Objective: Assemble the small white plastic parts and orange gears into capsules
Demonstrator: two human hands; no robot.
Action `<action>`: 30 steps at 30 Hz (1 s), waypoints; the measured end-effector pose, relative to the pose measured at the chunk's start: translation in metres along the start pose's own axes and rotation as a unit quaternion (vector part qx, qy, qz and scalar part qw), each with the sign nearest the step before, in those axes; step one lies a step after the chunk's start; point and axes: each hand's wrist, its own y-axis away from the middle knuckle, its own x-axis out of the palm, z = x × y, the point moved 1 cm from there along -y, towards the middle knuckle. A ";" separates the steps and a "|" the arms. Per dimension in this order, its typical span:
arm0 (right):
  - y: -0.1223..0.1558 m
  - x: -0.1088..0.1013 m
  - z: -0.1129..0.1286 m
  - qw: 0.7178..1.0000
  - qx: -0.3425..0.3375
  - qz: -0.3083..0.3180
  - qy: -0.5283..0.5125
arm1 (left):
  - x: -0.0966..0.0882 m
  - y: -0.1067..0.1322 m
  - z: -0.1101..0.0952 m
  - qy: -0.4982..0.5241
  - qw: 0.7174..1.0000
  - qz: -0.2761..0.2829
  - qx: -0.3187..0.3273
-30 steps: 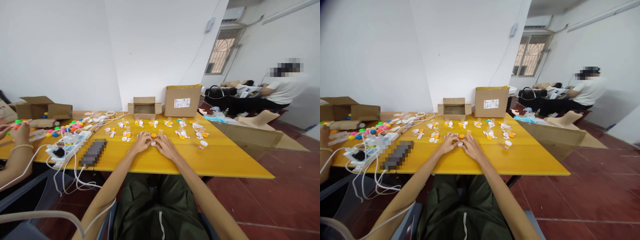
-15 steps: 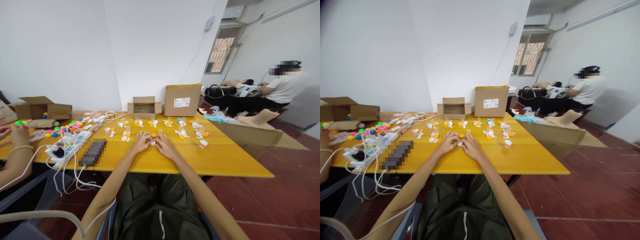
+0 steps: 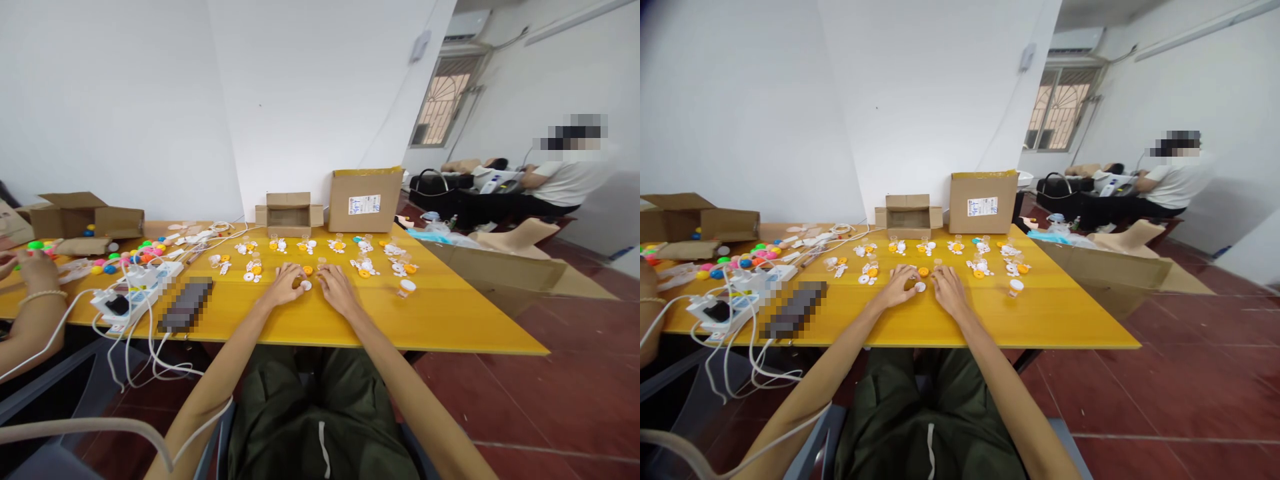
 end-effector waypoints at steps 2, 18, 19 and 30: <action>0.000 0.001 0.001 1.000 0.001 0.013 0.027 | 0.001 0.000 0.001 -0.007 1.000 0.002 -0.001; -0.011 0.007 0.007 0.983 -0.049 0.038 0.176 | 0.002 0.001 0.001 -0.034 0.999 0.016 0.006; -0.012 0.009 0.007 0.982 -0.056 0.038 0.176 | 0.001 0.001 0.001 -0.033 0.999 0.016 0.008; -0.009 0.016 -0.005 0.988 -0.051 -0.018 0.143 | 0.002 0.001 0.000 -0.031 0.999 0.012 0.010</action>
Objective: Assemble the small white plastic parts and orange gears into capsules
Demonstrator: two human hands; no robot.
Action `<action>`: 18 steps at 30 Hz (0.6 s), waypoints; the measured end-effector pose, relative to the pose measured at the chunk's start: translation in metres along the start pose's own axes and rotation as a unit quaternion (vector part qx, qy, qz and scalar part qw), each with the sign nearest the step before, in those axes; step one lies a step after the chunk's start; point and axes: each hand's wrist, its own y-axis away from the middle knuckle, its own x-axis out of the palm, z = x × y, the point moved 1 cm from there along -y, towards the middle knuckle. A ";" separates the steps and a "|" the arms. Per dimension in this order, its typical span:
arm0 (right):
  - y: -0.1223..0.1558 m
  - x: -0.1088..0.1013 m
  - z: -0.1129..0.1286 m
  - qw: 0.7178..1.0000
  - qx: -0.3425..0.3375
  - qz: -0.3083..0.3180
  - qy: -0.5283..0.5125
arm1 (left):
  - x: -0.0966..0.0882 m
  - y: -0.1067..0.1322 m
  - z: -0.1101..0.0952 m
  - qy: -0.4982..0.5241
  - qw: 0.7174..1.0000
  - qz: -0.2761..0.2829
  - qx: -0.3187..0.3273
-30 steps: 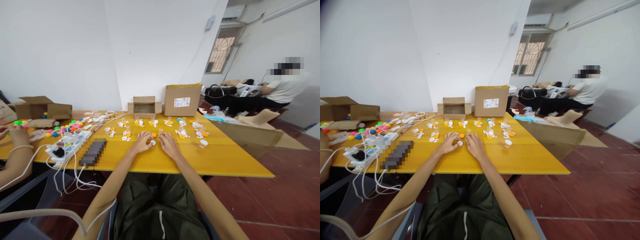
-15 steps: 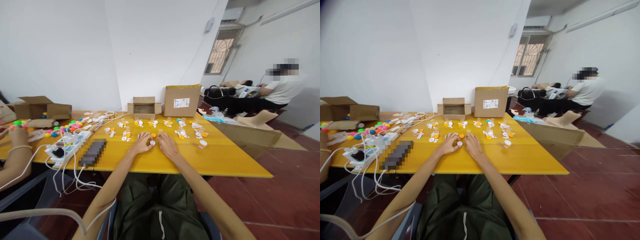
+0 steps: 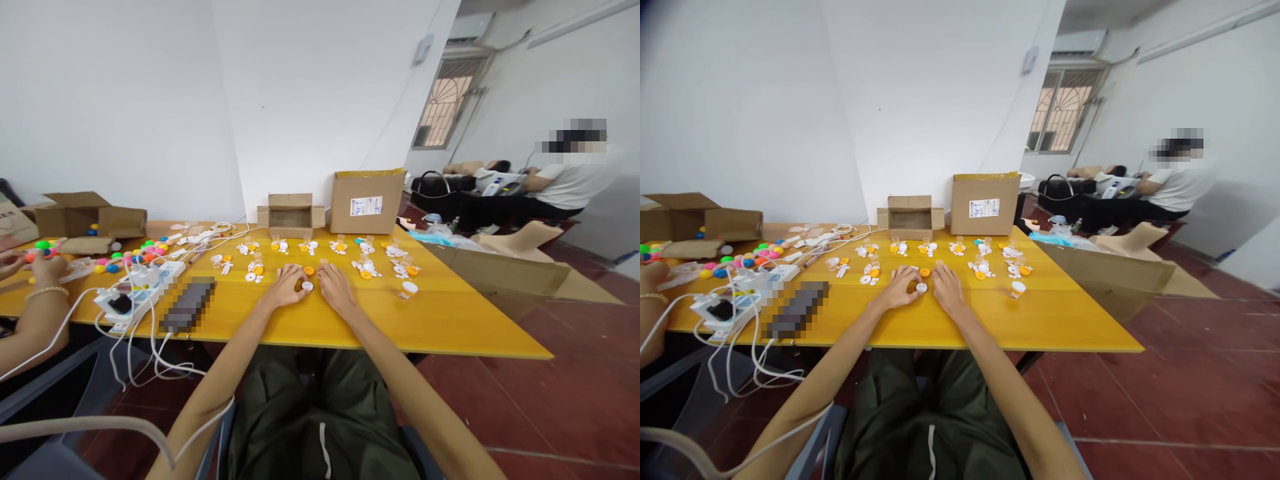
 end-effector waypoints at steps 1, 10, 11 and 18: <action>0.001 0.001 -0.001 1.000 0.003 -0.005 -0.002 | 0.000 0.000 0.000 0.001 1.000 0.000 0.000; -0.001 -0.001 0.001 0.999 0.037 0.007 0.012 | 0.000 0.001 -0.001 0.002 1.000 0.000 0.001; -0.001 -0.002 0.001 0.999 0.040 0.008 0.014 | 0.001 0.001 0.000 0.001 1.000 -0.002 0.004; 0.000 -0.005 0.005 0.995 0.063 0.058 0.044 | 0.001 0.000 0.000 -0.003 1.000 -0.007 0.004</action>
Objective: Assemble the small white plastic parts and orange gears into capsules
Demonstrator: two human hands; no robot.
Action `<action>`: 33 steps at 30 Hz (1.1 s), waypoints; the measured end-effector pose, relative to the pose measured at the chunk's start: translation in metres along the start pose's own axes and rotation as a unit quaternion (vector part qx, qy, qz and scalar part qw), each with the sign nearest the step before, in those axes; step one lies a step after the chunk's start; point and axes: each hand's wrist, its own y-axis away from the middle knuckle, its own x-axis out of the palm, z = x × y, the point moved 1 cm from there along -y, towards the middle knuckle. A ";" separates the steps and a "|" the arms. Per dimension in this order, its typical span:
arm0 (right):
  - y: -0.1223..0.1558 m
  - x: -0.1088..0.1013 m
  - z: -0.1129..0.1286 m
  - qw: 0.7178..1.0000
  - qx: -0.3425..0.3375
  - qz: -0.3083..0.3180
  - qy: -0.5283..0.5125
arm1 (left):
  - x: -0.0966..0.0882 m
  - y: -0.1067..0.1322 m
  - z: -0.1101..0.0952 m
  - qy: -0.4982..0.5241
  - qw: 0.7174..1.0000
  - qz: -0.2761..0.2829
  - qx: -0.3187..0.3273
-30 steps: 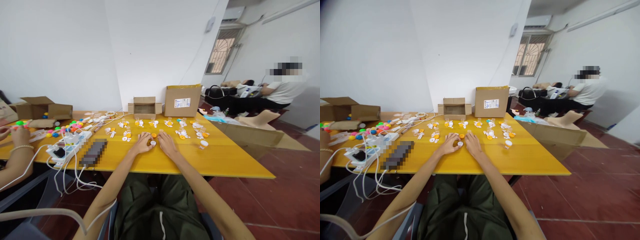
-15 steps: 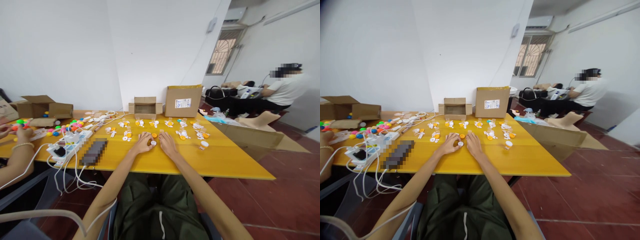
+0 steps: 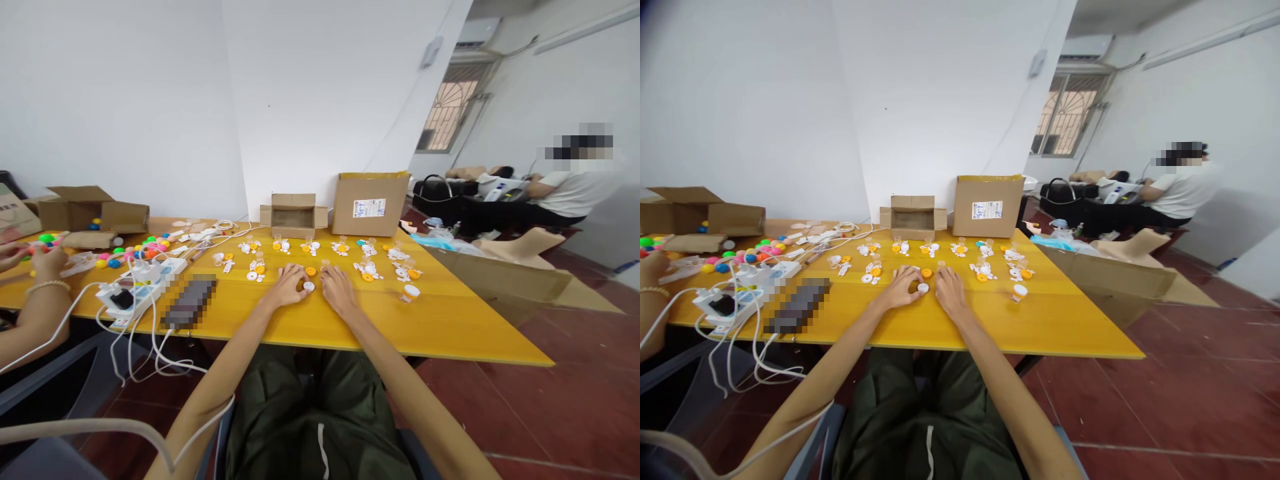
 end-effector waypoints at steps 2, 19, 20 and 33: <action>0.000 0.001 0.001 1.000 -0.002 0.007 0.006 | 0.000 0.000 0.000 0.002 1.000 0.002 -0.002; -0.001 -0.013 0.005 0.974 -0.137 -0.054 -0.174 | 0.000 -0.002 0.001 0.008 1.000 0.010 -0.010; -0.001 -0.014 0.006 0.972 -0.140 -0.052 -0.179 | 0.000 -0.002 0.001 0.008 1.000 0.011 -0.009; 0.000 -0.018 0.008 0.966 -0.167 -0.043 -0.191 | 0.000 -0.003 0.002 0.004 1.000 0.023 -0.006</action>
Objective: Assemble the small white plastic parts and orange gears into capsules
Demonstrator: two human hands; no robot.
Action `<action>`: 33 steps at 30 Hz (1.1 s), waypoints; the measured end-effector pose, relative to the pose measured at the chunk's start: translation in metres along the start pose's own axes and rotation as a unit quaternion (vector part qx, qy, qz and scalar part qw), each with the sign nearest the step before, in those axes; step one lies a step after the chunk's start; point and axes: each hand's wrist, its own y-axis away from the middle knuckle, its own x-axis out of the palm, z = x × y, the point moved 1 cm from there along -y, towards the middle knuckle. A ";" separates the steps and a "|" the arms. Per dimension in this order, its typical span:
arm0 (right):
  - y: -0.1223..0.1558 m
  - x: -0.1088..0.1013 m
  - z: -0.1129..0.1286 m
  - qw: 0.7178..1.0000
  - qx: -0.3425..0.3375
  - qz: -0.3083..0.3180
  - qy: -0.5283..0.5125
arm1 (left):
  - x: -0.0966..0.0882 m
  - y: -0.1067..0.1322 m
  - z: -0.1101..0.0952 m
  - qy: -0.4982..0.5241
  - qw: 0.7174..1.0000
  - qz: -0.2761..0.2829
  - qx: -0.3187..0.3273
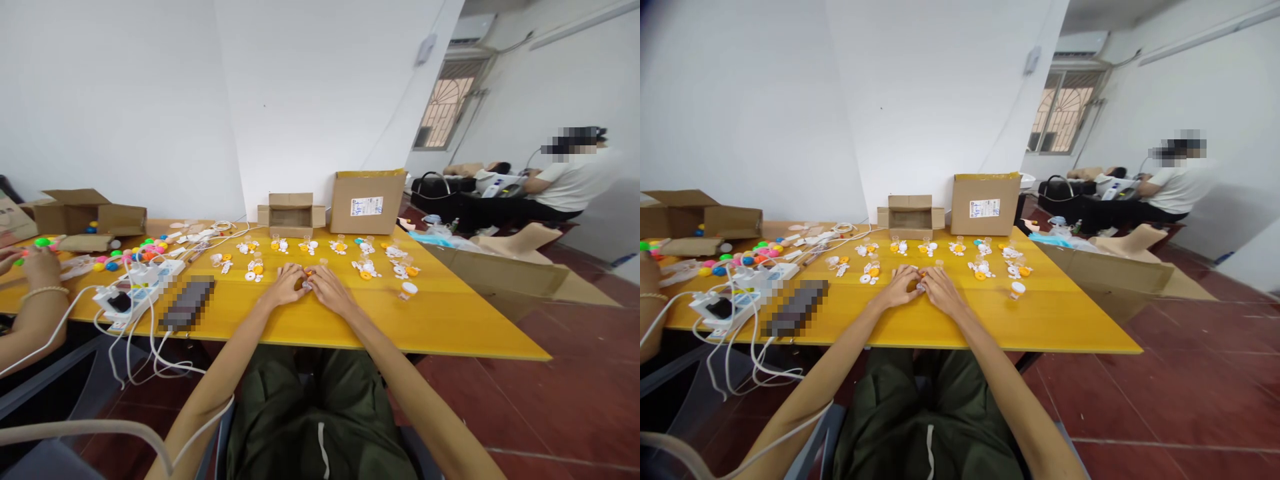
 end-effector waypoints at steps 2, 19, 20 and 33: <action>0.001 0.000 0.001 1.000 0.003 -0.001 0.000 | 0.000 0.000 0.000 0.001 1.000 0.000 0.000; 0.003 -0.004 0.003 1.000 0.003 -0.021 0.019 | 0.000 0.001 -0.001 0.008 1.000 -0.003 0.001; 0.003 -0.004 0.003 1.000 0.002 -0.022 0.018 | 0.000 0.001 -0.001 0.008 1.000 -0.003 0.000; 0.002 -0.006 0.004 1.000 0.004 -0.012 0.011 | 0.000 0.001 -0.001 0.009 1.000 -0.008 0.009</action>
